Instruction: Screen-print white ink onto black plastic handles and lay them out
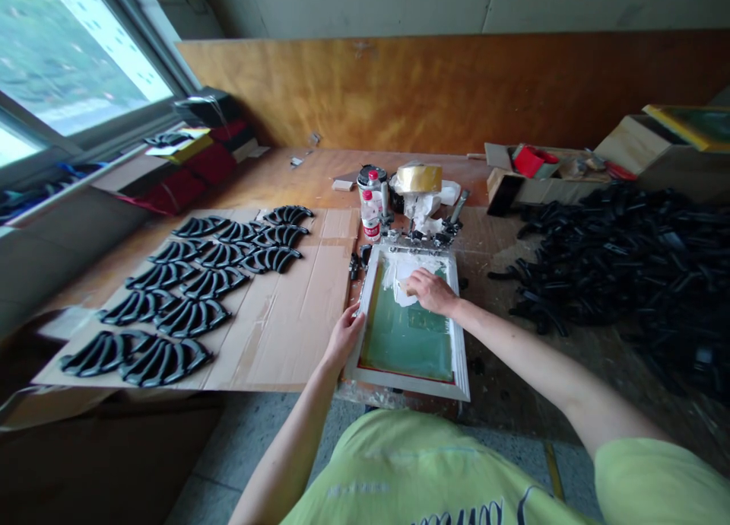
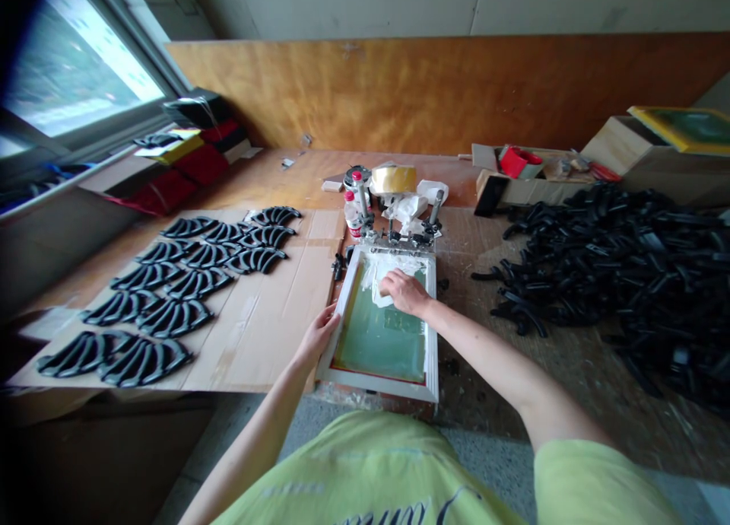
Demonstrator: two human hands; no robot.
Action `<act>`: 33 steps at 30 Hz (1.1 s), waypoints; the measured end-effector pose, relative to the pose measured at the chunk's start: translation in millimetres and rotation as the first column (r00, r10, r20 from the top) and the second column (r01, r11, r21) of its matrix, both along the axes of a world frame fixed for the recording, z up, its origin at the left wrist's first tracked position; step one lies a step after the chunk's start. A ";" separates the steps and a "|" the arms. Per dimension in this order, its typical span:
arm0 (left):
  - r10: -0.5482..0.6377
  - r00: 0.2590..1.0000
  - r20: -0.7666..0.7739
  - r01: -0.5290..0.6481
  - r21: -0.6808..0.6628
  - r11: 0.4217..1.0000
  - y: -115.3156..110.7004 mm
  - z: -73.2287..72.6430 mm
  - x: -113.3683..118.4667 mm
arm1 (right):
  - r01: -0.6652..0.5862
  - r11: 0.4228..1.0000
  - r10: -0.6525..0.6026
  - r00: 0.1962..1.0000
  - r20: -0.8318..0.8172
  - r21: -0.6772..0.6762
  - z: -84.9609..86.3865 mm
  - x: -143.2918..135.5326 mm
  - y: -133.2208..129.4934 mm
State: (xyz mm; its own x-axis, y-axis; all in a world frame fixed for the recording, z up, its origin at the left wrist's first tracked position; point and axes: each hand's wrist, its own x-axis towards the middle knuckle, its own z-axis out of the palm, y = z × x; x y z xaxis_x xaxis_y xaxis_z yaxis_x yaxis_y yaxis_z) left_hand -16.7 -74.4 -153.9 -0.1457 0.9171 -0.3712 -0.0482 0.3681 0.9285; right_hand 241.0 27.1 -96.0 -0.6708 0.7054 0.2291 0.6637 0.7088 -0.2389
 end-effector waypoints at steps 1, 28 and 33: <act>-0.006 1.000 0.000 0.006 -0.002 1.000 0.5 0.3 0.0 | -0.030 1.000 0.030 1.000 -0.004 -0.001 -3.1 1.2 -4.3; -0.033 0.951 0.308 0.056 -0.066 0.996 25.7 79.0 66.1 | 0.351 0.916 -0.370 0.927 -0.068 -0.197 -39.2 15.0 -24.9; -0.003 0.922 0.386 0.106 -0.246 0.963 -11.2 30.8 85.9 | 0.028 0.991 -0.049 0.987 -0.152 -0.133 -27.7 -17.6 -70.1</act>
State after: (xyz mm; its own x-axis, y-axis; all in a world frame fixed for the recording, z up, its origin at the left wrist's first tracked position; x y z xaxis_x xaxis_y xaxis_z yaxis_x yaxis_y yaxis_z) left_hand 69.2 -85.5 -123.1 0.1007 0.7843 -0.6121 -0.3506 0.6038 0.7159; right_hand 223.3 -43.0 -123.7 -0.6064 0.7605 0.2322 0.6379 0.6397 -0.4289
